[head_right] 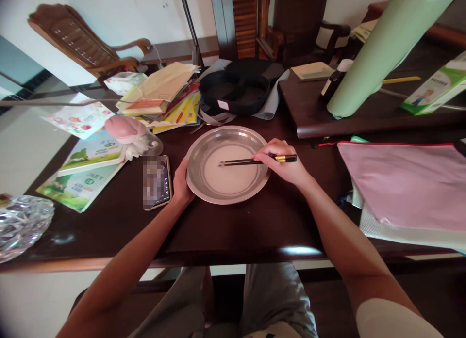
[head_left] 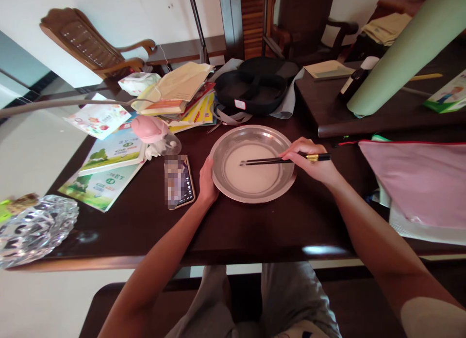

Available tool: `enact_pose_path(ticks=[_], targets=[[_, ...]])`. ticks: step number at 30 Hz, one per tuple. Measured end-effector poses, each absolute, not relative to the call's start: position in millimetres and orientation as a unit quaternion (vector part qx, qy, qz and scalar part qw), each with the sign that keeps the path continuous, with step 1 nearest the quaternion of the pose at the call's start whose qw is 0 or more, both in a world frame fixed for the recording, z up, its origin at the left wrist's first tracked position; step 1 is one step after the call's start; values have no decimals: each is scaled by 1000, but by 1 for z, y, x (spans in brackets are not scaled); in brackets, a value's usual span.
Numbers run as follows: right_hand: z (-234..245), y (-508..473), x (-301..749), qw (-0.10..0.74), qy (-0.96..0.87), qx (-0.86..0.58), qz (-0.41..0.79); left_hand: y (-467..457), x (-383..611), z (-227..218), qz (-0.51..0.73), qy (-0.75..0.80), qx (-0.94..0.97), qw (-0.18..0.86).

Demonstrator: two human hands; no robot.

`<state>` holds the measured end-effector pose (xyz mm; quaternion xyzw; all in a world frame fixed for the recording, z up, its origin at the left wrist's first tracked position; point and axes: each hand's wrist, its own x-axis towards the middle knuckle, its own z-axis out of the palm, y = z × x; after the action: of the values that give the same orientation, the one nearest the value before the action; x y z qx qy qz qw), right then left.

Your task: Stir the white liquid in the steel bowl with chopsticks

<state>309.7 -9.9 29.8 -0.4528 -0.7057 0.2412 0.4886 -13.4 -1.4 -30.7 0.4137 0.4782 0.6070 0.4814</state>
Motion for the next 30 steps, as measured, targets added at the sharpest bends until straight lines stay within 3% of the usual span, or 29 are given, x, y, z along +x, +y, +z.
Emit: enact_pose_path(ticks=[7,13,20,26,30], targets=[[34,-10,328,577,-635,-448,251,1,-17,-34,604,470,418,489],[27,-8,317,508,-713,-429,223,2,-18,-39,608,473,411,487],[35,-12,328,583,-638,-452,219,1,-18,-37,604,467,410,498],[29,-10,313,504,-709,-422,256,1,-18,-37,604,477,419,482],[30,-8,320,527,-678,-467,210,2,-18,-38,602,479,429,474]])
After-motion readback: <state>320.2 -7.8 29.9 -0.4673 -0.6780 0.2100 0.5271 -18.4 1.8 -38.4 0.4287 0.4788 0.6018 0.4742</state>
